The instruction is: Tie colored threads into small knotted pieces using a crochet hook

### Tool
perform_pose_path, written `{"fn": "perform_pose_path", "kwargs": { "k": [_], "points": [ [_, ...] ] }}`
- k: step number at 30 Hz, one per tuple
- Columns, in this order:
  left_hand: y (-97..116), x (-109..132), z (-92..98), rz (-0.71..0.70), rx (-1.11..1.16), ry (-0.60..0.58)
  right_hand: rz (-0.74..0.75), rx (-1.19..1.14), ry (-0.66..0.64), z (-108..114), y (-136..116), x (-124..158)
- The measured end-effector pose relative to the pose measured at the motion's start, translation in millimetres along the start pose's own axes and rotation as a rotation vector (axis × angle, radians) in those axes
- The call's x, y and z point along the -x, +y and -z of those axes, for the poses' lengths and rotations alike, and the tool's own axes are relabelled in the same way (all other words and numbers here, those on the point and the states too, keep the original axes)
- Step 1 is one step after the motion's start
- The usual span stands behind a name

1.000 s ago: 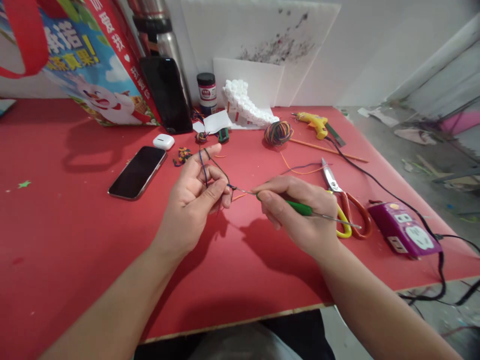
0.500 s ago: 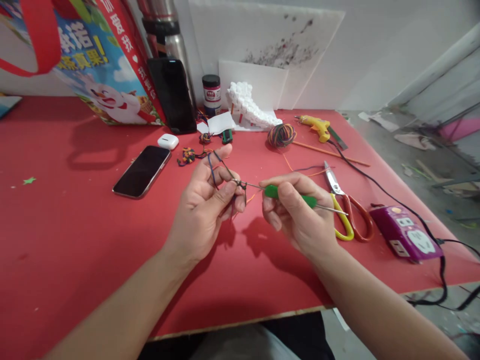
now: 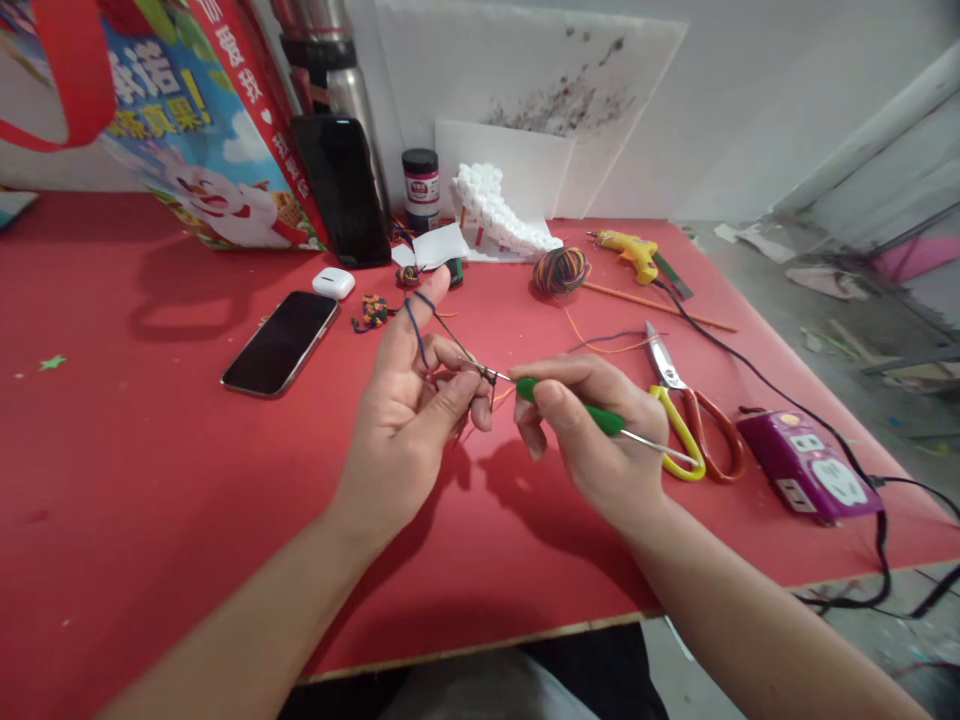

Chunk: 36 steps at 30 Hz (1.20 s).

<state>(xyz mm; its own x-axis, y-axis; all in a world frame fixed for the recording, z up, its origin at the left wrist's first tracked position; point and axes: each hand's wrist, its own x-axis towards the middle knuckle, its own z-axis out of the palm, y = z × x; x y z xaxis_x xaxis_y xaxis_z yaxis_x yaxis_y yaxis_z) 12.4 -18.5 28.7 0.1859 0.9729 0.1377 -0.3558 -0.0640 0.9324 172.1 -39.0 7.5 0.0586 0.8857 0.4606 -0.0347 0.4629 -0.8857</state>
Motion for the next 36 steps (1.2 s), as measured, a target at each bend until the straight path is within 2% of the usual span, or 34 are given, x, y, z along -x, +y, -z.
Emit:
{"fn": "perform_pose_path", "kwargs": {
  "k": [3,6,11,17,20,28,36],
  "points": [
    [-1,3,-4.8,-0.077,-0.051,0.018,0.109,0.203,-0.009,-4,0,6],
    [0,6,-9.9,-0.102,-0.038,0.052,0.151,0.301,0.011,-9,2,13],
    [4,9,-13.2,-0.016,0.041,0.103,0.194,0.328,-0.017,-14,5,19],
    [8,7,-8.6,0.051,0.074,0.124,0.309,0.263,-0.118,-8,5,14],
    [10,6,-6.8,0.058,0.093,0.142,0.245,0.177,-0.137,-6,3,10],
    [13,4,-7.3,0.090,0.185,0.156,0.060,-0.029,-0.071,-7,1,10],
    [12,1,-5.2,0.116,0.240,0.147,0.013,-0.078,-0.048,-7,1,9]
  ]
}}
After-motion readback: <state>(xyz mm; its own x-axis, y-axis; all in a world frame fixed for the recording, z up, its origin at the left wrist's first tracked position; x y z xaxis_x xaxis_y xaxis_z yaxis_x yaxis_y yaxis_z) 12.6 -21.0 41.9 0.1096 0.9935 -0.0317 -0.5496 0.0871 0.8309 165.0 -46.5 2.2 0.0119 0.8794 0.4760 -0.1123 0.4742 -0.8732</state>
